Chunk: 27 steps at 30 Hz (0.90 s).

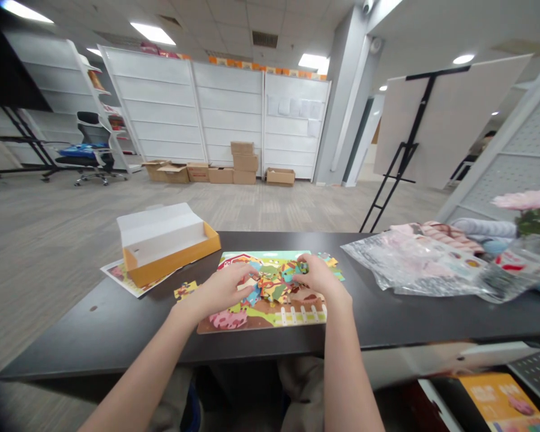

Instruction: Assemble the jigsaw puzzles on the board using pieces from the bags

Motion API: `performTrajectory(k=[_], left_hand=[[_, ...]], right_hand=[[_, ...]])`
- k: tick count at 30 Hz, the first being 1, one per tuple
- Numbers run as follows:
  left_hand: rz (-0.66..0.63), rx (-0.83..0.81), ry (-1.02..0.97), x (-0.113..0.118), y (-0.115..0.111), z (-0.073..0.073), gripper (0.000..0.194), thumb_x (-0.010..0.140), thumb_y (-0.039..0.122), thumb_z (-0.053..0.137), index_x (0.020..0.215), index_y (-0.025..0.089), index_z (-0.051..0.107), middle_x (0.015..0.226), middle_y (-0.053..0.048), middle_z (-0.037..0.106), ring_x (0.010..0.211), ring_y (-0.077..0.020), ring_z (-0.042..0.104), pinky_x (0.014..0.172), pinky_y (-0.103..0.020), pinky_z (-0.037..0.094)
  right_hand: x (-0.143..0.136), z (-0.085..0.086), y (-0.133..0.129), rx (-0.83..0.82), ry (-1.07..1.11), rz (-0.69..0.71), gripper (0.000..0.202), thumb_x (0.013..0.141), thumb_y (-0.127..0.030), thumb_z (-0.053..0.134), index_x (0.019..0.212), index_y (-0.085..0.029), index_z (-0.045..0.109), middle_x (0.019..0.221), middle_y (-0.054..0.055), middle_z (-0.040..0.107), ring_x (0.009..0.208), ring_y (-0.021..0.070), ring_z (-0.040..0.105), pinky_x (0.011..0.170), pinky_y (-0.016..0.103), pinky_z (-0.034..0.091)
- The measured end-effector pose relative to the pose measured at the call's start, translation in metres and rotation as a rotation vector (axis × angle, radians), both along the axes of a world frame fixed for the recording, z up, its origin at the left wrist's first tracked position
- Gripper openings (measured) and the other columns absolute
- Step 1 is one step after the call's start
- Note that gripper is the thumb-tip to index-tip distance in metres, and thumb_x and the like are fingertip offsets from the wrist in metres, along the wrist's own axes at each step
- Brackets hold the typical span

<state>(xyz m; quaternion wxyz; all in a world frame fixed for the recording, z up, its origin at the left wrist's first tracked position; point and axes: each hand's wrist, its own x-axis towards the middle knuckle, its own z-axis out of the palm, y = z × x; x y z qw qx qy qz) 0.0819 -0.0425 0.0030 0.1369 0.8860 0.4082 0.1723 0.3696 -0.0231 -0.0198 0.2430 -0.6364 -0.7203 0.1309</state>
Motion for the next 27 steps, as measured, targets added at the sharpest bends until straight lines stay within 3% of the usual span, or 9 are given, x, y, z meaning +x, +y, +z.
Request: performTrajectory(k=[6, 10, 15, 18, 22, 27], left_hand=[[-0.073, 0.019, 0.029, 0.028, 0.003, -0.002, 0.027, 0.090, 0.032, 0.058, 0.112, 0.019, 0.066, 0.113, -0.011, 0.068, 0.107, -0.0269, 0.063, 0.093, -0.037, 0.049], [-0.056, 0.011, 0.051, 0.033, 0.003, -0.004, 0.021, 0.088, 0.031, 0.059, 0.104, 0.020, 0.068, 0.106, -0.009, 0.068, 0.103, -0.0260, 0.063, 0.093, -0.036, 0.049], [-0.065, -0.002, 0.046, 0.032, 0.003, -0.006, 0.021, 0.088, 0.032, 0.059, 0.104, 0.022, 0.068, 0.105, -0.009, 0.067, 0.103, -0.0259, 0.063, 0.094, -0.036, 0.048], [-0.081, 0.002, 0.046, 0.030, 0.004, -0.008, 0.021, 0.089, 0.034, 0.058, 0.103, 0.021, 0.068, 0.104, -0.009, 0.067, 0.103, -0.0260, 0.062, 0.094, -0.037, 0.048], [-0.099, 0.018, 0.061, 0.031, 0.005, -0.007, 0.023, 0.091, 0.038, 0.057, 0.101, 0.020, 0.067, 0.103, -0.009, 0.067, 0.099, -0.0256, 0.062, 0.090, -0.037, 0.048], [-0.063, 0.035, 0.111, 0.034, 0.005, 0.001, 0.026, 0.093, 0.041, 0.056, 0.099, 0.018, 0.067, 0.104, -0.011, 0.067, 0.098, -0.0269, 0.063, 0.086, -0.037, 0.049]], right_hand=[[-0.003, 0.011, -0.003, 0.037, 0.037, 0.008, 0.022, 0.071, -0.023, 0.073, 0.091, -0.019, 0.065, 0.098, 0.005, 0.071, 0.093, 0.0211, 0.064, 0.086, 0.034, 0.047], [-0.009, 0.018, -0.006, 0.048, 0.100, 0.024, 0.016, 0.071, -0.024, 0.071, 0.083, -0.020, 0.062, 0.086, 0.003, 0.069, 0.084, 0.0195, 0.063, 0.079, 0.032, 0.048], [-0.015, 0.020, -0.008, -0.056, 0.358, 0.119, 0.020, 0.075, -0.035, 0.068, 0.083, -0.021, 0.057, 0.070, -0.001, 0.064, 0.065, 0.0163, 0.061, 0.063, 0.029, 0.049], [-0.004, 0.020, -0.008, -0.040, 0.473, 0.119, 0.027, 0.076, -0.043, 0.070, 0.083, -0.020, 0.057, 0.072, 0.000, 0.066, 0.066, 0.0164, 0.063, 0.064, 0.029, 0.050], [0.026, 0.024, -0.019, 0.012, 0.532, 0.022, 0.039, 0.074, -0.053, 0.073, 0.088, -0.019, 0.060, 0.078, 0.004, 0.070, 0.070, 0.0181, 0.065, 0.065, 0.028, 0.049], [0.055, 0.028, -0.046, -0.259, 0.431, 0.050, 0.043, 0.072, -0.057, 0.076, 0.084, -0.018, 0.061, 0.063, -0.001, 0.063, 0.058, 0.0141, 0.056, 0.053, 0.024, 0.037]])
